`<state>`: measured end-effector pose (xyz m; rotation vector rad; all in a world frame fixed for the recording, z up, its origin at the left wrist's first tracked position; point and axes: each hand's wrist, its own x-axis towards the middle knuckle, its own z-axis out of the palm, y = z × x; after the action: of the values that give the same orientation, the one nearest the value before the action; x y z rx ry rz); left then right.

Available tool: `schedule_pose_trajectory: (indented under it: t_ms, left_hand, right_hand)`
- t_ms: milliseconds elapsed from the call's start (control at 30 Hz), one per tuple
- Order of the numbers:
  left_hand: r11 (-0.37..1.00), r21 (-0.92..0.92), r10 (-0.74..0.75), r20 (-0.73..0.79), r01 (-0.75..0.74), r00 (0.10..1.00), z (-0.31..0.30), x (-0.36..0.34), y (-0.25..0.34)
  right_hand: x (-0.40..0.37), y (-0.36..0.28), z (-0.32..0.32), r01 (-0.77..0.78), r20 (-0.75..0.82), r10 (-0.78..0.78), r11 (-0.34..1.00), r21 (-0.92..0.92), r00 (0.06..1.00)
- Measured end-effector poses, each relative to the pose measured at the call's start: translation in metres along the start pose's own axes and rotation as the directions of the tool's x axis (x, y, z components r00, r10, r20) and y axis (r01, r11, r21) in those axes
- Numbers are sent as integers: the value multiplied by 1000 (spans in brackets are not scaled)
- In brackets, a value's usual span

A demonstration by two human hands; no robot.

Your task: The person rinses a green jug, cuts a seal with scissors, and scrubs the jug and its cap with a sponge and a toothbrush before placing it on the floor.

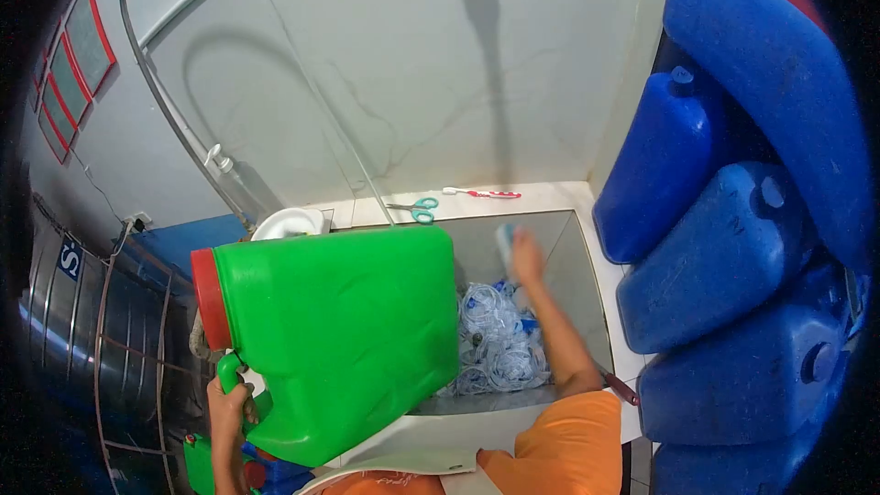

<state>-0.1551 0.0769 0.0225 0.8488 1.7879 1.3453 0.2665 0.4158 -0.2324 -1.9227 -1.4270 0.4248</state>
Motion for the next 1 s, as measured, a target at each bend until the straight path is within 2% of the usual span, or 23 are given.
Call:
schedule_pose_trajectory:
  t_ms: [33,67,133,167,233,267,333,367,400,467,500,567,600,667,700,733,767,800,833,867,900,933,1000]
  left_hand:
    - [1000,20,-11,10,11,1000,0,2,2]
    - [1000,21,-10,9,10,1000,0,5,3]
    - [995,91,48,22,-49,999,2,10,5]
    - [994,89,56,13,-57,998,3,11,5]
    - [995,90,52,-1,-52,999,8,10,9]
    - [995,92,47,-7,-46,999,9,9,12]
    - [994,93,48,10,-49,999,10,8,10]
    - [994,96,55,22,-57,998,9,8,10]
    - [994,99,51,31,-53,998,11,7,11]
    - [995,95,25,-30,-22,999,13,5,13]
    - [995,98,22,-31,-19,999,12,6,11]
    - [993,116,11,-26,-8,1000,7,6,6]
    - [993,118,9,-26,-6,1000,7,5,6]
    - [996,89,28,-8,-27,1000,8,6,6]
    - [996,85,36,-20,-34,999,8,8,7]
    - [992,121,42,-12,-40,999,9,8,8]
    - [986,161,41,-2,-40,999,10,8,9]
    - [986,160,36,-9,-34,999,11,8,10]
    - [986,161,36,7,-36,999,13,9,10]
    - [986,164,32,25,-36,999,14,9,10]
    - [988,151,34,32,-39,999,16,9,9]
    - [988,149,30,28,-34,999,18,9,9]
    - [987,153,46,60,-55,997,18,7,9]
  right_hand:
    - [19,-28,-45,30,-120,-37,998,-62,992]
    - [44,-34,-67,48,-191,-100,964,-262,976]
    - [92,-25,-87,53,-233,-198,857,-512,952]
    - [107,-12,-88,58,-229,-200,858,-511,953]
    - [134,15,-75,-143,-497,-273,748,-648,823]
    - [136,23,-64,-147,-494,-268,745,-651,827]
    - [139,32,-51,-210,-456,-65,823,-527,888]
    - [138,35,-42,-69,-346,-151,834,-547,926]
    - [139,31,-26,-10,-186,-130,795,-607,974]
    - [111,-9,-49,228,85,-220,781,-581,972]
    - [114,-8,-57,228,88,-218,782,-580,972]
    - [130,10,-74,30,-197,-130,895,-446,972]
    - [132,21,-74,28,-195,-128,894,-447,972]
    - [141,31,-63,34,-298,-298,757,-652,907]
    - [141,22,-56,-18,-353,-331,706,-708,875]
    - [135,-7,-60,-4,-349,-341,710,-704,873]
    - [123,-42,-69,198,-107,-409,635,-746,906]
    - [116,-73,-67,398,139,-453,547,-737,881]
    - [123,-95,-40,571,277,-507,636,-519,816]
    - [107,-129,-26,587,327,-503,769,-253,800]
    - [78,-172,-26,406,460,-439,897,176,772]
    - [60,-209,-21,420,669,-431,887,191,606]
    - [11,-267,-32,110,812,-328,942,316,483]
